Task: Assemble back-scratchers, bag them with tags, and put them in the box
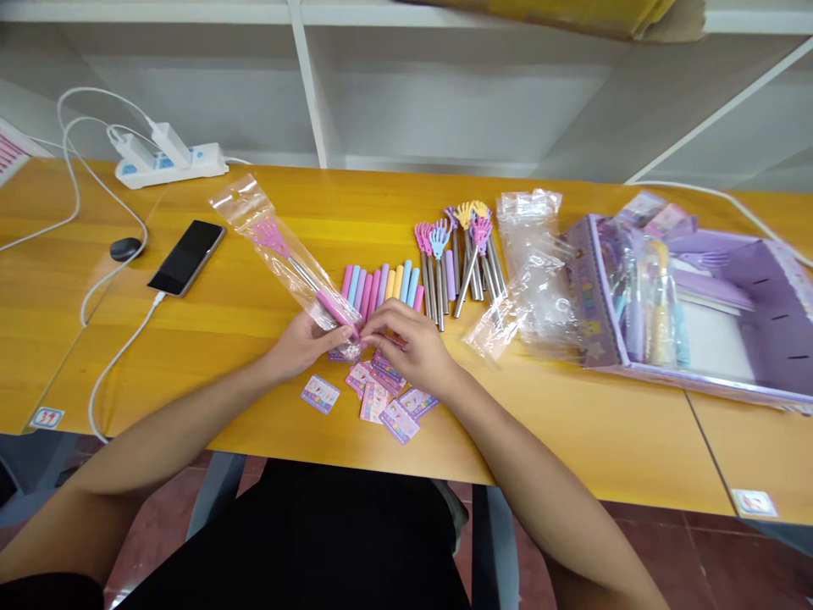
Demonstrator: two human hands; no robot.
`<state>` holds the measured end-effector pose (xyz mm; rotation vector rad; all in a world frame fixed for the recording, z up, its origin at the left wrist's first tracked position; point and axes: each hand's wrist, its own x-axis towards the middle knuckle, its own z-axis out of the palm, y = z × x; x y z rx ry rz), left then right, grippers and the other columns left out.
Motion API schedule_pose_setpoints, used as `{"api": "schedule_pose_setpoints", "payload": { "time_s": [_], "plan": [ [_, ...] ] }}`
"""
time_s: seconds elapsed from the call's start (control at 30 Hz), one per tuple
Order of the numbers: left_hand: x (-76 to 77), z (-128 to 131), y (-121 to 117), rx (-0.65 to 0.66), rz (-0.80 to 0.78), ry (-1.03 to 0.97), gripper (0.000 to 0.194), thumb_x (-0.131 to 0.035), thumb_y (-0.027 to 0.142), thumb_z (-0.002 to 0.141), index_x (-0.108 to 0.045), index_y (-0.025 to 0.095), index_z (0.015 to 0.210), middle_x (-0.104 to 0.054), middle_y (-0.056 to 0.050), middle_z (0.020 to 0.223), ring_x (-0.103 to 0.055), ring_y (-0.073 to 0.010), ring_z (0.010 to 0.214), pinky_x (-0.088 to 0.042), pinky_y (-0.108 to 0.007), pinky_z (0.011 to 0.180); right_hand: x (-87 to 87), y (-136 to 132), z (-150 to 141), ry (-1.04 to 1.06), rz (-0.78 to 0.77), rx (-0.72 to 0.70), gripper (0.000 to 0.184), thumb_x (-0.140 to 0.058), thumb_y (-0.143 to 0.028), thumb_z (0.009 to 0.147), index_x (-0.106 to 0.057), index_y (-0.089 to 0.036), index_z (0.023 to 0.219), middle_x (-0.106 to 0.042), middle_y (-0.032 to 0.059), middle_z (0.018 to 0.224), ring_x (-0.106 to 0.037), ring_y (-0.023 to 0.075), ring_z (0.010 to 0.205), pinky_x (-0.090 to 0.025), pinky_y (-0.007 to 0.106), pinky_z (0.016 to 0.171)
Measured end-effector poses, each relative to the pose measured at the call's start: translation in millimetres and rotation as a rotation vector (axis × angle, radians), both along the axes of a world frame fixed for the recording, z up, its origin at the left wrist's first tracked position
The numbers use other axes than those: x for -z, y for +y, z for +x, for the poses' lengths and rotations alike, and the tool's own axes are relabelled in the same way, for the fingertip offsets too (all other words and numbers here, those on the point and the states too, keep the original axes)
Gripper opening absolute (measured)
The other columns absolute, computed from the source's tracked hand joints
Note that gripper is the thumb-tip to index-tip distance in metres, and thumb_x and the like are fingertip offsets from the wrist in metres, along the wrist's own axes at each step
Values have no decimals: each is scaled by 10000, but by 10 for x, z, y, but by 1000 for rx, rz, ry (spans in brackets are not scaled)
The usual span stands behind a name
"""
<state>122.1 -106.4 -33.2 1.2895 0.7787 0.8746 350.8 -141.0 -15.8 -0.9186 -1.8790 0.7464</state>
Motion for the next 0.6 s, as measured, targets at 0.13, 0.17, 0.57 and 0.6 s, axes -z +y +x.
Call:
{"api": "schedule_pose_setpoints", "payload": {
  "time_s": [0.13, 0.17, 0.57, 0.6],
  "plan": [
    [-10, -16, -1, 101, -6, 54, 380, -917, 472, 857, -745, 163, 997, -786, -70, 982, -746, -210, 912, -610, -330, 839, -5, -12, -24, -9, -42, 46, 43, -746, -282, 1035, -753, -252, 1005, -738, 39, 964, -683, 185, 836, -564, 335, 715],
    [-10, -15, -6, 130, -17, 55, 400, -944, 449, 826, -740, 157, 1007, -782, -71, 996, -744, -212, 926, -609, -333, 847, -2, -16, -27, -5, -57, 52, 38, -760, -282, 1026, -748, -249, 1012, -735, 31, 953, -675, 173, 808, -557, 322, 702],
    [10, -7, -23, 220, -126, -18, 407, -924, 399, 859, -742, 142, 1116, -795, -108, 1108, -759, -244, 1047, -607, -405, 970, 45, 27, 3, -12, -167, 58, 194, -711, -403, 1054, -714, -221, 985, -645, 31, 905, -628, 173, 812, -495, 296, 696],
    [7, -7, -29, 231, -135, -23, 410, -923, 399, 863, -744, 142, 1128, -797, -108, 1112, -760, -245, 1049, -606, -408, 972, 39, 26, 10, -10, -177, 41, 227, -708, -420, 1056, -703, -218, 953, -652, 34, 911, -630, 172, 812, -493, 295, 701]
  ]
}}
